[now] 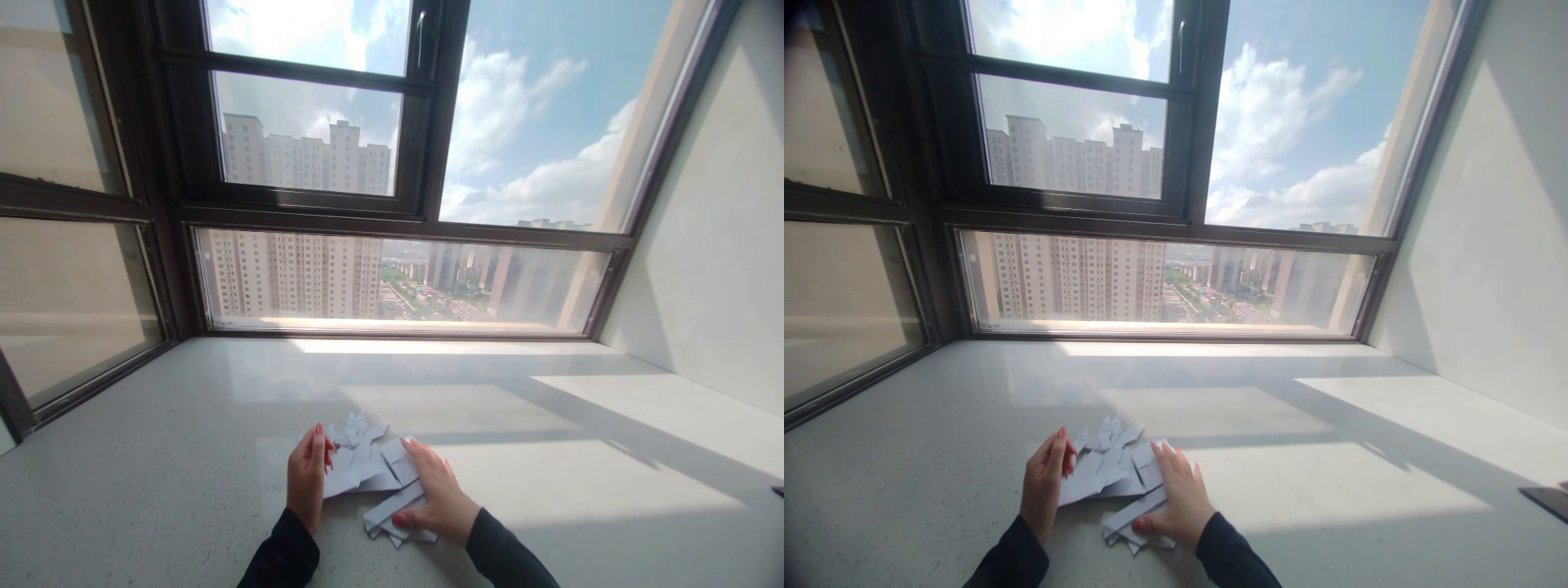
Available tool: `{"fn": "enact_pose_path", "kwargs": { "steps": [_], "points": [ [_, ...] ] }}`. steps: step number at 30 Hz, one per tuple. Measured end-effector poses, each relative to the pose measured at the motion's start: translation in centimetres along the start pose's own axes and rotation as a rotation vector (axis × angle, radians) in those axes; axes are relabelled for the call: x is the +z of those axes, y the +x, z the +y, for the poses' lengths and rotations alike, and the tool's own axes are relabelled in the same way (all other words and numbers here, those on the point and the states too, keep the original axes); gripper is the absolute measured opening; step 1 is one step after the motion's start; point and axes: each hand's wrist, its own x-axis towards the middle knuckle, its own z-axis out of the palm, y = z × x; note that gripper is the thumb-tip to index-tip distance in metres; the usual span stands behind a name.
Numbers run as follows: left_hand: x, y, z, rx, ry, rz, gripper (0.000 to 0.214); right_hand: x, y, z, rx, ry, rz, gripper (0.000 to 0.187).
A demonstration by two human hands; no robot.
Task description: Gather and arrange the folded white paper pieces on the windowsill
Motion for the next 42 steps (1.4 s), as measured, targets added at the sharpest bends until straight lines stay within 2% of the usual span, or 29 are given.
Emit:
{"fn": "enact_pose_path", "kwargs": {
  "steps": [3, 8, 10, 14, 17, 22, 26, 33, 42],
  "points": [
    [-0.3, 0.3, 0.1, 0.005, 0.014, 0.027, 0.041, 0.6, 0.2, -1.2, -0.038, 0.068, 0.025, 0.103],
    [-0.9, 1.0, -0.4, 0.036, 0.103, 0.006, 0.040, 1.3, 0.2, -2.0, -0.242, 0.239, 0.165, 0.088],
    [-1.1, 1.3, -0.7, 0.059, 0.225, -0.032, 0.040, 1.2, 0.1, -1.7, -0.272, 0.244, 0.223, 0.079],
    [-1.3, 1.5, -1.3, 0.083, 0.632, -0.136, 0.034, 0.8, 0.0, -0.8, -0.297, 0.193, 0.277, 0.066],
    [-1.2, 1.2, -1.8, 0.070, 0.904, -0.206, 0.034, 0.7, -0.1, -0.2, -0.312, 0.127, 0.235, 0.073],
    [-0.9, 0.6, -2.1, 0.047, 1.157, -0.326, 0.042, 1.1, -0.2, -0.6, -0.309, 0.028, 0.033, 0.100],
    [-0.7, 0.4, -2.3, 0.063, 1.215, -0.368, 0.047, 1.4, -0.2, -1.1, -0.262, -0.004, -0.046, 0.107],
    [-0.8, 0.1, -2.9, 0.109, 1.221, -0.391, 0.049, 1.5, -0.4, -1.1, -0.268, 0.036, -0.027, 0.106],
    [-0.8, 0.0, -2.4, 0.150, 1.210, -0.444, 0.048, 1.4, -0.5, -1.3, -0.257, 0.061, -0.009, 0.102]
  ]
}}
